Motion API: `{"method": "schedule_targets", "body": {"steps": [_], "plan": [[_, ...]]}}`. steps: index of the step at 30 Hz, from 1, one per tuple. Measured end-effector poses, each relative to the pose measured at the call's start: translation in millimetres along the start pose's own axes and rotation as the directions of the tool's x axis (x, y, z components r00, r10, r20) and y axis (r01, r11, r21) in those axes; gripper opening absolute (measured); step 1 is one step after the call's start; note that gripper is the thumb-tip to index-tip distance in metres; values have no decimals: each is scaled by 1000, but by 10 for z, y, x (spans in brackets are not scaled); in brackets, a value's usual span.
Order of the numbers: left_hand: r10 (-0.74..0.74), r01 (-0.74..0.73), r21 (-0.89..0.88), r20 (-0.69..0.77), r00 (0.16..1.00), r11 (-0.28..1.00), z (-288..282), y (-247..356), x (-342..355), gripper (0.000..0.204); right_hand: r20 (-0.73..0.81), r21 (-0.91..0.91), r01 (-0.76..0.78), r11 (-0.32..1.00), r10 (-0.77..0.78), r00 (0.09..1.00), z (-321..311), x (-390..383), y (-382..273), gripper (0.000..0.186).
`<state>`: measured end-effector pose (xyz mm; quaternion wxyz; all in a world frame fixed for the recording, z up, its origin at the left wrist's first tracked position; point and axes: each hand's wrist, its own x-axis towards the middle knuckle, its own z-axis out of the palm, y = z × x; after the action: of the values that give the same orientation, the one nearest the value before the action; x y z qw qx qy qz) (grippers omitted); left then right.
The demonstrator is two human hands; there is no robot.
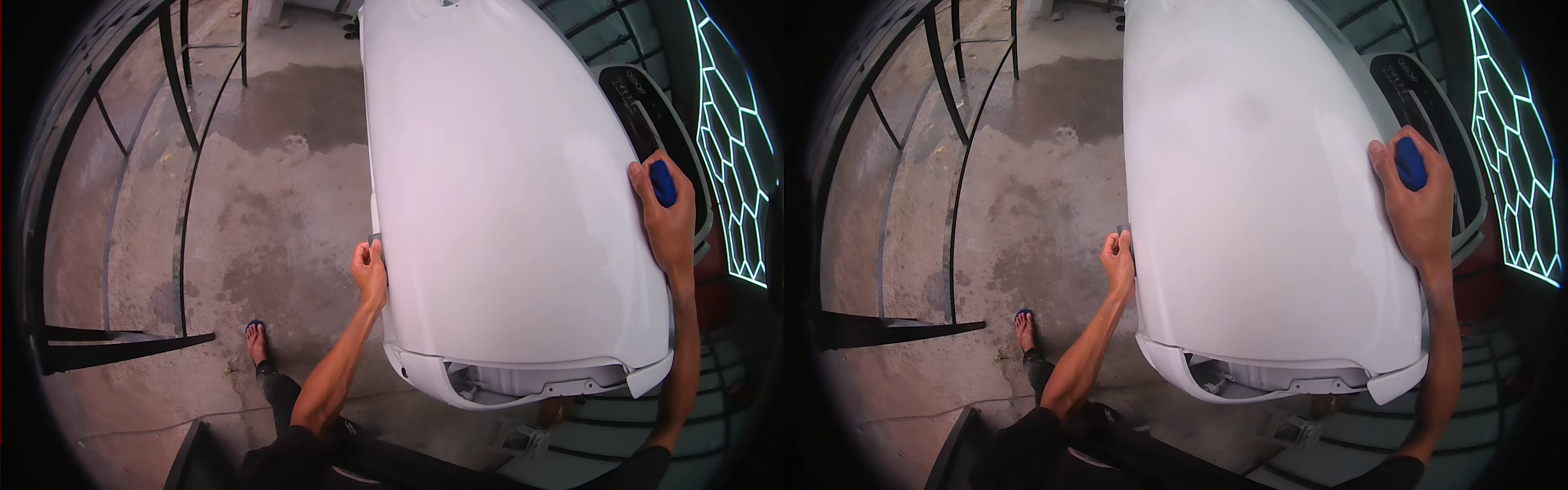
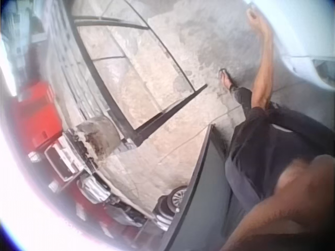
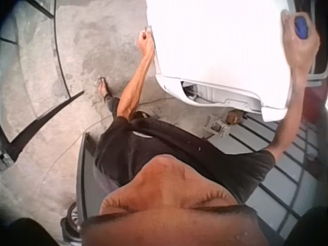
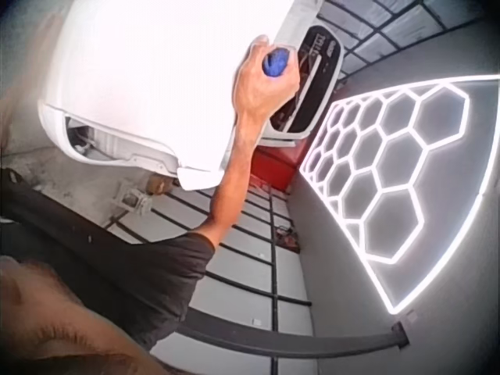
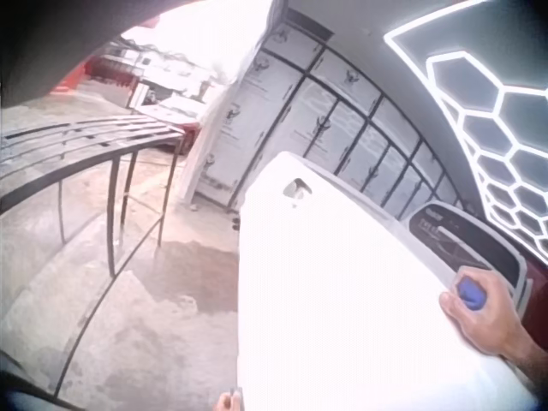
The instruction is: The person wraps sandpaper around a sanding block, wets it in a bucket of water, and sands a white vehicle panel while wiping it with a cloth. The person then sands the edges and surface of the panel using a piece of sandpaper.
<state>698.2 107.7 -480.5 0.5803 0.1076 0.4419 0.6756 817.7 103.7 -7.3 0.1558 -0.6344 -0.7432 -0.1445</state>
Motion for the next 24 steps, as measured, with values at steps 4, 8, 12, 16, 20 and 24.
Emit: {"method": "schedule_targets", "body": {"steps": [4, 8, 12, 16, 20, 24], "plan": [[205, -228, 243, 116, 972, 943, -200, 30, -903, 22, -13, -55, -20, 998, 20, 1000, -109, -27, 98, 34], [388, -418, 210, 169, 906, 884, -279, 90, -1268, 19, -12, -50, -29, 998, 29, 1000, -188, -43, 12, 33], [353, -377, 278, 131, 926, 884, -34, 184, -115, 20, -20, -30, 32, 999, -33, 999, 25, 4, 9, 33], [349, -395, 366, 187, 918, 843, 9, 359, -245, 15, -2, -63, -13, 998, 13, 1000, -78, 32, 3, 34], [472, -539, 268, 276, 837, 798, -174, 343, -1259, 13, -29, -95, -57, 994, 54, 998, -185, -40, 37, 35], [490, -549, 290, 253, 834, 784, 18, 402, -376, 13, -19, -64, -24, 998, 23, 1000, 2, 24, 12, 35]]}}
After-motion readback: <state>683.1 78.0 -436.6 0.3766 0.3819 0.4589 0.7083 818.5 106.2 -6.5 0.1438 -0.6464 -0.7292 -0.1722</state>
